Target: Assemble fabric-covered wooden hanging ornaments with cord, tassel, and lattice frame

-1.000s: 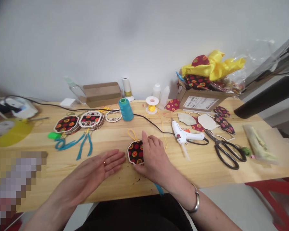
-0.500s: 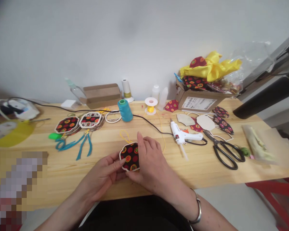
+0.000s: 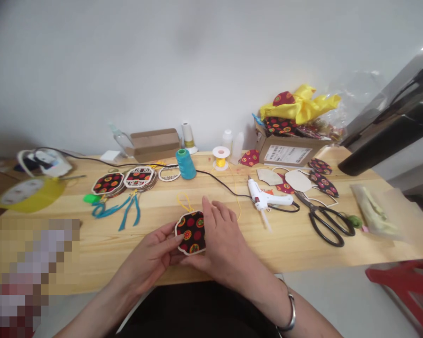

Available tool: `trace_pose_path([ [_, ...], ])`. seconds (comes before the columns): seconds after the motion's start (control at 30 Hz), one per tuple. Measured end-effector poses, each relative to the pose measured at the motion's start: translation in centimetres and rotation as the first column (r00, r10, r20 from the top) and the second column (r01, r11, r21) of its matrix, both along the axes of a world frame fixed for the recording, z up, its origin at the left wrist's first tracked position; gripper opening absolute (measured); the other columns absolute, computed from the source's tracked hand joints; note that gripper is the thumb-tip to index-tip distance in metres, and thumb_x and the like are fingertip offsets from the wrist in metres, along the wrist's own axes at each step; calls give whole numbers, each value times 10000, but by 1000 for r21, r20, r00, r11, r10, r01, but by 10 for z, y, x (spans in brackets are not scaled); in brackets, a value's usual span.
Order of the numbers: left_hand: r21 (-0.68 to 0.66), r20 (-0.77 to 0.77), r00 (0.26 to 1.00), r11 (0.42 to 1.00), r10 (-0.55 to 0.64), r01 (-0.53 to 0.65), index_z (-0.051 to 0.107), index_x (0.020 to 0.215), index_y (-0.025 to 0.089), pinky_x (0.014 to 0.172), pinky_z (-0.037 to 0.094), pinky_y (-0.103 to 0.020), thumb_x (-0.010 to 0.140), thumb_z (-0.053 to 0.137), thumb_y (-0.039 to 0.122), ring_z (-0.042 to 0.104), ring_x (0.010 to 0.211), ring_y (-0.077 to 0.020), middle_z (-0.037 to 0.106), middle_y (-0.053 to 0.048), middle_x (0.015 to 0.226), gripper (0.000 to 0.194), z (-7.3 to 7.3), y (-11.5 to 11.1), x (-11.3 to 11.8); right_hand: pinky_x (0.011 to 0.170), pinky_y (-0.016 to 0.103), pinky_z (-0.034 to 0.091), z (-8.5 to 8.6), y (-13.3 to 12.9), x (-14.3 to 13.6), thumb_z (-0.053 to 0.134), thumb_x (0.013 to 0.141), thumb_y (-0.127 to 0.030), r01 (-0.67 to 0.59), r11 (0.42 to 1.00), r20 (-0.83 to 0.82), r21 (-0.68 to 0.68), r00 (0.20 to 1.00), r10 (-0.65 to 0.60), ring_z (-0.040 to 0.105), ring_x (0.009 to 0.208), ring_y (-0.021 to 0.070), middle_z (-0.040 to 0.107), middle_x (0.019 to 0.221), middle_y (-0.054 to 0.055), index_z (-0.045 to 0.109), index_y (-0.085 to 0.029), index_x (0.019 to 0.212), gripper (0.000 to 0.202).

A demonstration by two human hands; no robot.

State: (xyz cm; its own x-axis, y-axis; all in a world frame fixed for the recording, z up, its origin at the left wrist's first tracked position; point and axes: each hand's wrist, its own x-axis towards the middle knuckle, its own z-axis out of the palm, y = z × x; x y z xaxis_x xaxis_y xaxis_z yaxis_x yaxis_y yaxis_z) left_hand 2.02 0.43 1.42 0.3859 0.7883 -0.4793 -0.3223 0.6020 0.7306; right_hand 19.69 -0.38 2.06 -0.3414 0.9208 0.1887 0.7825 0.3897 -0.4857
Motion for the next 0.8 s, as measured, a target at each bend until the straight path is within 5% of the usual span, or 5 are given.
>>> trace_pose_path([
  [0.17, 5, -5, 1000, 1000, 2, -2, 661, 1121, 166, 692, 555, -302, 722, 766, 230, 697, 747, -191, 731, -107, 1002, 418, 6, -10, -1, 1006, 553, 399, 5, -4, 9, 674, 733, -524, 97, 983, -214, -158, 968, -130, 430, 1287, 345, 484, 1378, 212, 381, -131, 1406, 833],
  [0.3, 35, -20, 1000, 999, -16, 17, 640, 1154, 163, 711, 564, -320, 745, 743, 225, 699, 791, -206, 723, -115, 1029, 426, 11, -19, 0, 804, 377, 491, 4, 0, 17, 429, 906, -477, 10, 921, -490, -388, 845, -216, 629, 913, 231, 699, 973, 98, 676, -160, 1005, 414],
  [0.4, 59, -14, 999, 998, -32, 33, 630, 1160, 156, 705, 568, -325, 766, 717, 208, 698, 777, -199, 724, -118, 1018, 407, 15, -26, 1, 628, 281, 427, 2, 1, 20, 501, 853, -495, -110, 852, -599, -511, 757, -261, 539, 641, 145, 620, 654, 16, 654, -150, 698, 408],
  [0.53, 101, -8, 999, 994, -46, 47, 632, 1139, 150, 740, 567, -369, 781, 692, 194, 699, 835, -231, 724, -125, 1006, 366, 18, -36, 1, 503, 236, 274, 3, -5, 19, 645, 721, -535, -169, 772, -667, -612, 635, -390, 351, 503, 80, 487, 525, -40, 633, -133, 647, 408],
  [0.8, 175, -30, 999, 984, -32, 37, 639, 1119, 134, 712, 563, -358, 763, 711, 212, 695, 802, -226, 722, -119, 940, 371, 24, -54, -4, 470, 232, 176, 3, -20, 13, 697, 679, -544, -265, 793, -773, -549, 521, -361, 261, 453, 53, 392, 465, -70, 536, -149, 542, 449],
])
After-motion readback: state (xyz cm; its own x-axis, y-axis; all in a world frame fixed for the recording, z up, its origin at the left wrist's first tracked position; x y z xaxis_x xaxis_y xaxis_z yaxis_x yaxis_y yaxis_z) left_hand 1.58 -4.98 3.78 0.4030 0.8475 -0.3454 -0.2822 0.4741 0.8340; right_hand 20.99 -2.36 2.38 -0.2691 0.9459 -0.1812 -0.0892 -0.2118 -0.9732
